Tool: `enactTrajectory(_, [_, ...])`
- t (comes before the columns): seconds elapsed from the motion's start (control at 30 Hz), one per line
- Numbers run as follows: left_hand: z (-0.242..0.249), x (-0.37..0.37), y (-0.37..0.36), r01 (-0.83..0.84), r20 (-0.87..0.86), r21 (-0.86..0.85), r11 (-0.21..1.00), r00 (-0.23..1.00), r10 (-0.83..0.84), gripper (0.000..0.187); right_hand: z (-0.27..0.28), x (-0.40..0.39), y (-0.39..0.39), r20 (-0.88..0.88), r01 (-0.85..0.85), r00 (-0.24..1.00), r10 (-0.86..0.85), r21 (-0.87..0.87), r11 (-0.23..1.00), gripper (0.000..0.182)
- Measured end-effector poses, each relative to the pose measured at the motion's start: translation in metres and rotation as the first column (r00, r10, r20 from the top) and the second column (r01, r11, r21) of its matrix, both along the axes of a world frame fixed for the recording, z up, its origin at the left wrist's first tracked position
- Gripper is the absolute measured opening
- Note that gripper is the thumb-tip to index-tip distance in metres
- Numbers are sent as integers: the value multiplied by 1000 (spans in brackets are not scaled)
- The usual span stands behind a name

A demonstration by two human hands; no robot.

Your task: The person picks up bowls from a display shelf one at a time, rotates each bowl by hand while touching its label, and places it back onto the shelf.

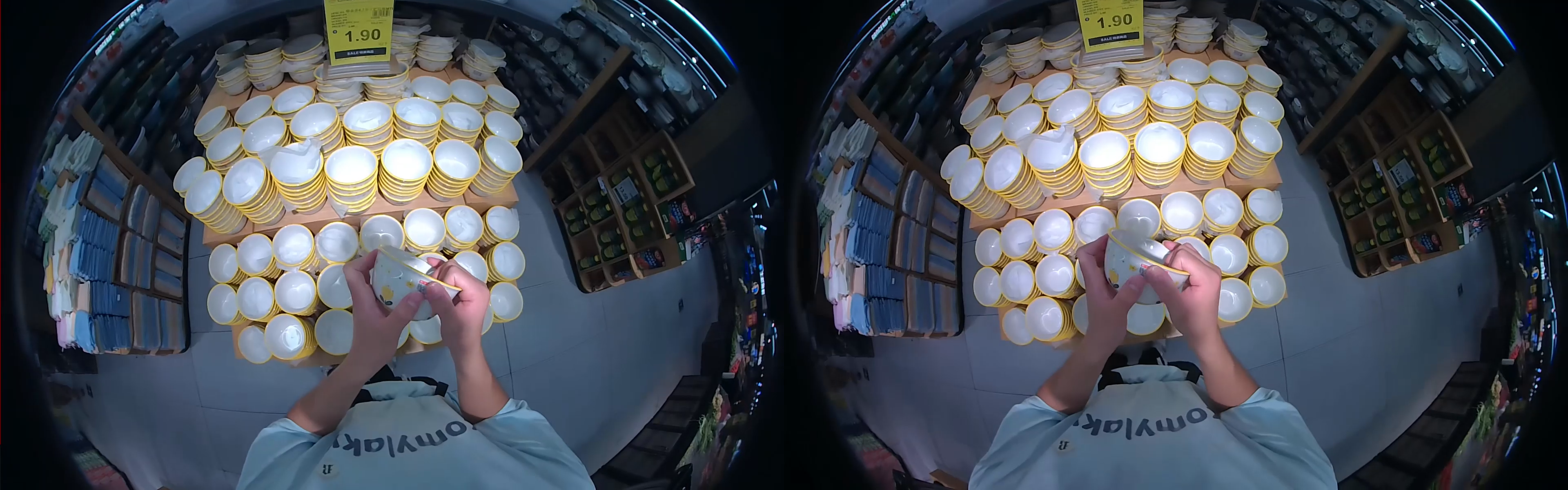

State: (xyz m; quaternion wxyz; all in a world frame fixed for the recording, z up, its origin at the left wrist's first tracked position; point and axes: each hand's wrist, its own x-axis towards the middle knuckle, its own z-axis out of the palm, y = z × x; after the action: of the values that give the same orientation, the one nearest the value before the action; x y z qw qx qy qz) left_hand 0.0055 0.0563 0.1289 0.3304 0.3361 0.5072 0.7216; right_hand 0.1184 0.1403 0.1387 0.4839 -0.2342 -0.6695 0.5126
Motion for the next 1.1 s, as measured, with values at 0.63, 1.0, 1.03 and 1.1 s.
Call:
enactTrajectory(0.63, [12,-3,-31,98,76,36,995,992,-101,74,15,9,-12,77,-193,978,192,6,981,29])
enactTrajectory(1.0, [3,-2,-29,84,156,47,995,984,-90,71,8,19,-15,-37,-204,978,205,30,978,12])
enactTrajectory(1.03, [4,-2,-29,95,165,43,995,981,-101,71,8,19,-14,-40,-207,977,209,34,978,12])
enactTrajectory(1.1, [4,0,-28,101,167,40,994,980,-107,71,8,21,-14,-37,-208,977,209,25,978,11])
